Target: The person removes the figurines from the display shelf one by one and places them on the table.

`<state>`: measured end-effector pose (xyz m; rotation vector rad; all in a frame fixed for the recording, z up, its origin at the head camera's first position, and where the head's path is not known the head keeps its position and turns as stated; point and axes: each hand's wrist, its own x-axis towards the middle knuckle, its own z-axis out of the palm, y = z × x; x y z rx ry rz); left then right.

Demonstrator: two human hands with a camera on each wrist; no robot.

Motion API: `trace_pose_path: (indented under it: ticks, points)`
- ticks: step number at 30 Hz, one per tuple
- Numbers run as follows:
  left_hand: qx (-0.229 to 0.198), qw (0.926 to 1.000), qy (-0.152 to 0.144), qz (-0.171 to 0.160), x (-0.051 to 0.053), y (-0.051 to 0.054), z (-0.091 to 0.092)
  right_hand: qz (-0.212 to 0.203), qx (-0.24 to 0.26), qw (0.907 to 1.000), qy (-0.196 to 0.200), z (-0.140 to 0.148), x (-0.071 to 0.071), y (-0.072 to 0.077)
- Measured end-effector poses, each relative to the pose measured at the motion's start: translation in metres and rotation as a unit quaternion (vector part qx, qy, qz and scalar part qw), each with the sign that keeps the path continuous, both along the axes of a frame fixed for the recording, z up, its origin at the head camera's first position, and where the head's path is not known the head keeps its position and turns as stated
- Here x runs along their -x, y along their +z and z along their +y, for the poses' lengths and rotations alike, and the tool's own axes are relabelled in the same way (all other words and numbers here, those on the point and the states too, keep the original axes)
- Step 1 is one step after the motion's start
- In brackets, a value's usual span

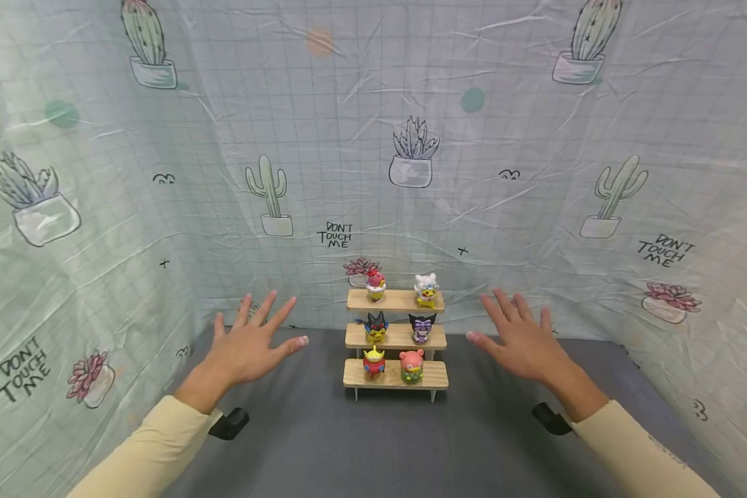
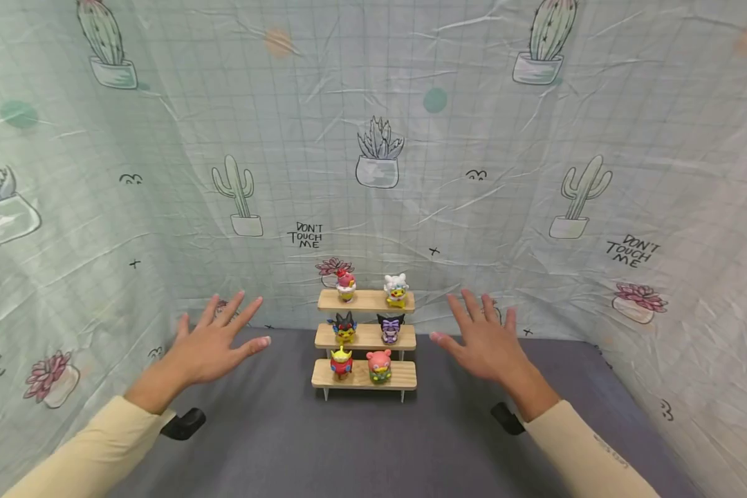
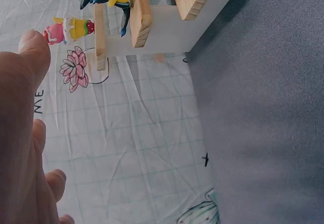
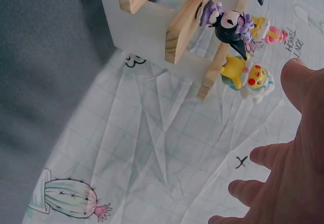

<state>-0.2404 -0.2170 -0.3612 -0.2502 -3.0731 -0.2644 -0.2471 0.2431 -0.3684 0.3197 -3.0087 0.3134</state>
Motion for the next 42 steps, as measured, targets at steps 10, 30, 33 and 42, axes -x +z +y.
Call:
trace_pose_path:
  ticks: [10, 30, 33, 42]
  points:
    - [-0.004, 0.9999, -0.005, 0.012, 0.003, -0.008, 0.003, 0.004, -0.003, 1.0000, 0.002, -0.005, 0.001, -0.005]
    - [-0.004, 0.9998, -0.019, -0.002, 0.007, -0.015, 0.016, 0.022, -0.003, 0.9995, 0.023, -0.012, 0.002, -0.011]
    - [-0.004, 0.9998, -0.019, -0.003, 0.008, -0.015, 0.019, 0.025, -0.002, 0.9993, 0.028, -0.014, 0.001, -0.010]
    - [-0.004, 0.9997, -0.025, -0.003, 0.009, -0.018, 0.026, 0.011, 0.009, 0.9994, 0.031, -0.019, 0.002, -0.012]
